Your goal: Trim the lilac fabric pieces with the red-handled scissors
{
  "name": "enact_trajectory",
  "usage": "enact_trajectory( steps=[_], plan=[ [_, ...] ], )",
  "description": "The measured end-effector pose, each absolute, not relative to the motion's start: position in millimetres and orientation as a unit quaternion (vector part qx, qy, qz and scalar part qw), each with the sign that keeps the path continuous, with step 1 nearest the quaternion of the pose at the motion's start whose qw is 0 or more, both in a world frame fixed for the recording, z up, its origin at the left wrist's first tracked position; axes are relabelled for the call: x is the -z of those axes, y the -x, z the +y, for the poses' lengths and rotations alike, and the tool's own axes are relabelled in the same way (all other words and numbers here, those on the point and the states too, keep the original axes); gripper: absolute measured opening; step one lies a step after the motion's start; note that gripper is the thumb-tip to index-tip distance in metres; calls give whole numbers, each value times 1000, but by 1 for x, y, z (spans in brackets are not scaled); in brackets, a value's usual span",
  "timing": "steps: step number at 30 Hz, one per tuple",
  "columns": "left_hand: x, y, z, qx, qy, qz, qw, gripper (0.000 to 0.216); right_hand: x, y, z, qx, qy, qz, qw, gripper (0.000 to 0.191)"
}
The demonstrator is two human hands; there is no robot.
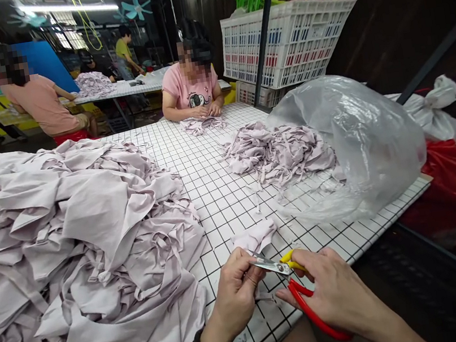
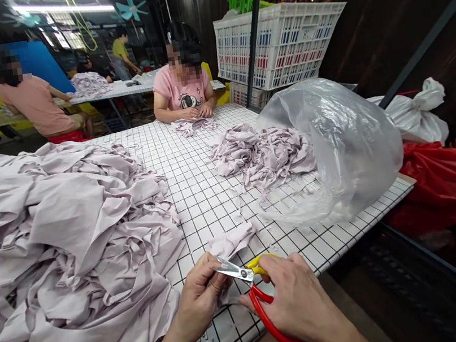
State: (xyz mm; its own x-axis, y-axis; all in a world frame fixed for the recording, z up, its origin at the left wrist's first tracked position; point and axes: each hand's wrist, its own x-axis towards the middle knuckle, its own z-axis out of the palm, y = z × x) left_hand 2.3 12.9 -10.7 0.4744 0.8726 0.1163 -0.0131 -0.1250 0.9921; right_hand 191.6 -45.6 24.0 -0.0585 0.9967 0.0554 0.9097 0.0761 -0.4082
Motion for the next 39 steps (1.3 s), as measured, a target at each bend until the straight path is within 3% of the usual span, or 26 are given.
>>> enact_trajectory(
  steps=[8,23,28,36,39],
  plan=[
    [8,0,14,-360,-666,344,555,30,-20,-193,-46,-119,656,-730,153,29],
    [8,2,13,-359,-659,345,564,32,-2,-200,-46,-86,651,-740,145,35],
    [8,5,17,-374,-606,356,605,31,2,-219,-27,-178,692,-667,210,26],
    [-7,20,28,-450,-587,332,585,26,36,-202,41,-101,724,-606,314,3],
    [-24,32,38,-487,-577,328,567,24,17,-211,55,-108,730,-578,349,7]
  ],
)
